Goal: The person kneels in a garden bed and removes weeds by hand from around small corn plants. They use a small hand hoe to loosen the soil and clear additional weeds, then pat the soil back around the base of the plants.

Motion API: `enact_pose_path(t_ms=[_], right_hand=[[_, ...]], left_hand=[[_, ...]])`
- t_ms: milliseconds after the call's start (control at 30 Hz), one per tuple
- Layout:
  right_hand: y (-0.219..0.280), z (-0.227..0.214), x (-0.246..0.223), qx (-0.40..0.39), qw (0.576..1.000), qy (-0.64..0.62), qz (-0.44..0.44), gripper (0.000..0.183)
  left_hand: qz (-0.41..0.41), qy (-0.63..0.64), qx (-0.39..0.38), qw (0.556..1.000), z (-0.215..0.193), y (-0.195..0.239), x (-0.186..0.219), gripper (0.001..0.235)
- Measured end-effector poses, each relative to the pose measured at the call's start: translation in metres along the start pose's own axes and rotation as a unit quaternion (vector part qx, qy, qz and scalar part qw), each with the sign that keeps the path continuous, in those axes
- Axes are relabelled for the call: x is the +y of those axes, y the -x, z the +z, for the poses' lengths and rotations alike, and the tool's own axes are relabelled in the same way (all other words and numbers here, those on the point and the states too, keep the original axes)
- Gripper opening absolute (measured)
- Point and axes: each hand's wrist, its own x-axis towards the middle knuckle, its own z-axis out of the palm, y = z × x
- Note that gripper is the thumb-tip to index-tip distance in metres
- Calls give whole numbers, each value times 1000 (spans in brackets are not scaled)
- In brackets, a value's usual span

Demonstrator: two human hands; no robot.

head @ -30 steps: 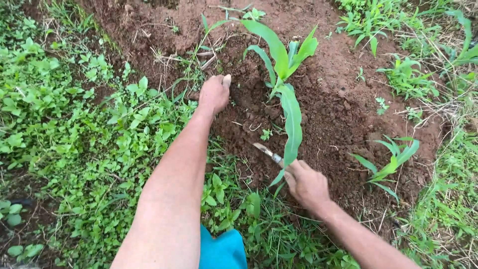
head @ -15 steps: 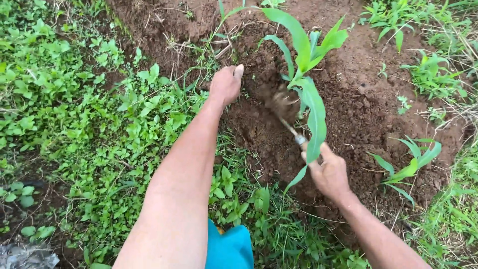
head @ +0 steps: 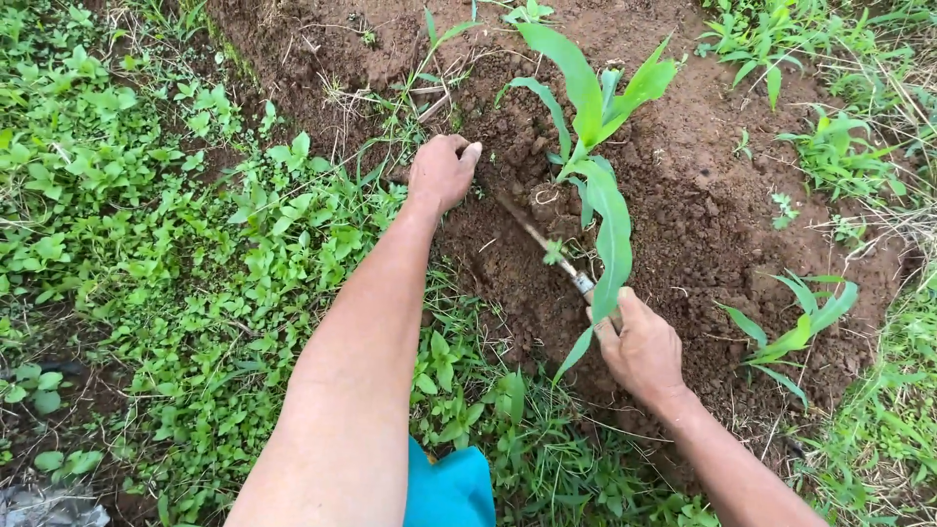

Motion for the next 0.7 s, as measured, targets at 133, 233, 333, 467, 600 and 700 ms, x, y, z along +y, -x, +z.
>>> enact_pose_path(t_ms=[133, 233, 333, 467, 600, 700], right_hand=[[1, 8, -7, -38, 999, -21, 24, 29], [3, 12, -17, -41, 996, -57, 52, 27], [1, -1, -35, -54, 989, -103, 87, 24], [3, -22, -51, -69, 982, -138, 111, 26], [1, -13, -16, -159, 985, -10, 68, 30], [-16, -55, -32, -171, 983, -62, -28, 44]], left_hand=[[-2, -5, 6, 1000, 5, -8, -7, 32], [-7, -9, 12, 1000, 4, -9, -8, 29], [-9, -16, 13, 1000, 10, -16, -19, 27], [-17, -3, 25, 1000, 8, -19, -19, 24], [-31, -2, 20, 999, 0, -14, -15, 25], [-31, -7, 9, 999, 7, -22, -25, 25]])
